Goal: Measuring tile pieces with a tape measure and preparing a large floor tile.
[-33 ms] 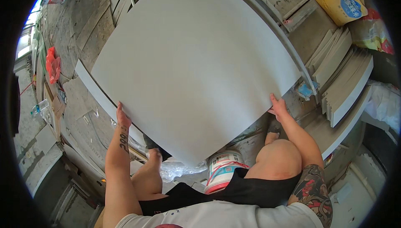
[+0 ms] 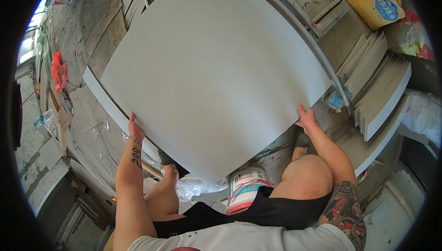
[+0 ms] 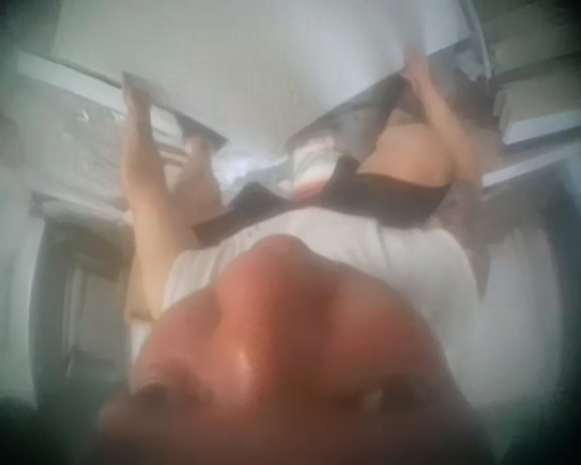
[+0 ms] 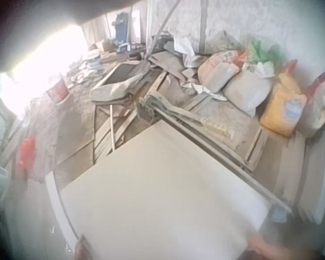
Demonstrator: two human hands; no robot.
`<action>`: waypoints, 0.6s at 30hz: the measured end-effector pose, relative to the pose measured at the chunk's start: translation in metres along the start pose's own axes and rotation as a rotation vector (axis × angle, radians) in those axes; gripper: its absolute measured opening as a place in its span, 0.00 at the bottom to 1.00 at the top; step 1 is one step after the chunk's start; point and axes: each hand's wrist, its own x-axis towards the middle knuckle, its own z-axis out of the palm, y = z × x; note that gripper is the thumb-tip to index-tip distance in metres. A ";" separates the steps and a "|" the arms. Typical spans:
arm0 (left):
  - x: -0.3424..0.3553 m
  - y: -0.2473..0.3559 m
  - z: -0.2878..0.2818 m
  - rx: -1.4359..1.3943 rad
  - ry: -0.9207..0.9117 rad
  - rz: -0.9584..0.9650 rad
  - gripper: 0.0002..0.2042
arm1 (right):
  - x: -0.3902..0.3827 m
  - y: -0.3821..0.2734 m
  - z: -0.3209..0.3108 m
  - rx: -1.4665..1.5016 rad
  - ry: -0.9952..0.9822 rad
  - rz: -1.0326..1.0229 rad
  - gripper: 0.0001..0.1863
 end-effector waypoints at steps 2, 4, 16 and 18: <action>0.007 0.004 -0.007 0.042 0.057 -0.028 0.28 | -0.008 -0.006 0.017 -0.011 0.093 -0.064 0.30; 0.004 -0.005 0.004 0.055 0.036 -0.008 0.28 | -0.003 -0.005 0.005 -0.002 0.091 -0.047 0.30; -0.009 -0.010 0.038 0.037 0.047 -0.002 0.27 | 0.018 -0.006 -0.013 -0.007 0.119 -0.083 0.29; -0.010 -0.011 0.041 0.066 0.086 0.023 0.27 | 0.021 -0.006 -0.016 -0.004 0.142 -0.095 0.27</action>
